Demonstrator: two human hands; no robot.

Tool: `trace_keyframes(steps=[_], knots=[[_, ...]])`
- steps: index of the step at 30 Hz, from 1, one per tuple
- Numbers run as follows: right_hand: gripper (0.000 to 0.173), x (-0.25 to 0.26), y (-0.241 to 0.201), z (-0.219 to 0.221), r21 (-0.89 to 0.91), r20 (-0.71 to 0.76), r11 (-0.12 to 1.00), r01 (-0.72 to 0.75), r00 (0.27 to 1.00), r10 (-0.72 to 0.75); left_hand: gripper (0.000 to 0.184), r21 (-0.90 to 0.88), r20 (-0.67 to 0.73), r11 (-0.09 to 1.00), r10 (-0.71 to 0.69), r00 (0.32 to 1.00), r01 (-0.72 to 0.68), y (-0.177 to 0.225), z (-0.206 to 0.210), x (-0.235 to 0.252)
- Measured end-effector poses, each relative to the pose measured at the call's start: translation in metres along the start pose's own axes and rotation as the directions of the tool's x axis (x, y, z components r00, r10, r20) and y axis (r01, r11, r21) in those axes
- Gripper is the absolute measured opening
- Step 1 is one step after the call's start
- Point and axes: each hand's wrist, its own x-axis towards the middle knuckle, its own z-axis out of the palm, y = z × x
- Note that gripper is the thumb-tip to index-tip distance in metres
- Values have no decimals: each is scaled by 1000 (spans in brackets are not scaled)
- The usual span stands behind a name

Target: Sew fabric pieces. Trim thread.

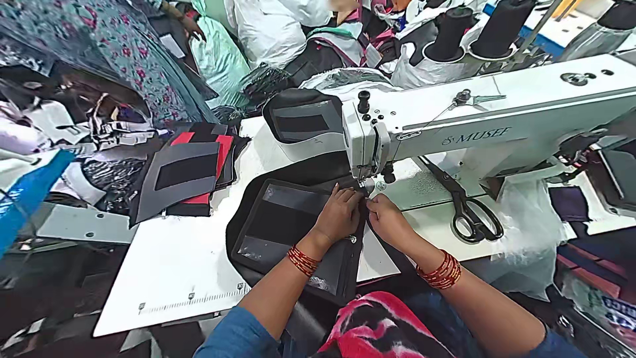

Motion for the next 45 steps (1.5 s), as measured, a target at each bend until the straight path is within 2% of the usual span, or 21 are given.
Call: trace_keyframes(steps=[2,12,18,26,31,40,42,43,45], knots=[[34,-1,-3,-1,-27,22,1000,-6,1000,7,42,21,32,1000,15,999,-16,2,-1,1],[36,3,-5,-3,-2,37,1000,-14,999,14,34,27,-47,999,40,998,-39,-2,5,1],[31,19,-6,-12,-8,85,1000,-2,996,3,26,22,-58,999,-31,998,32,-4,5,12],[32,25,-6,-14,-18,101,1000,-5,995,7,23,17,-92,999,-42,995,44,-5,8,14],[33,28,-7,-16,-25,109,999,-22,994,25,24,11,-25,994,-109,994,109,0,4,17],[34,33,-11,-8,-47,9,995,-86,996,86,22,16,-56,969,-246,968,248,12,11,25],[37,29,-11,-6,-37,-12,993,-116,993,116,27,29,11,946,-323,946,323,20,8,24],[37,27,-11,-5,-32,-31,993,-118,993,117,33,67,111,919,-393,913,388,28,2,24],[37,20,-8,-4,-55,-50,990,-126,991,124,49,170,395,849,-525,754,501,53,-20,25]])
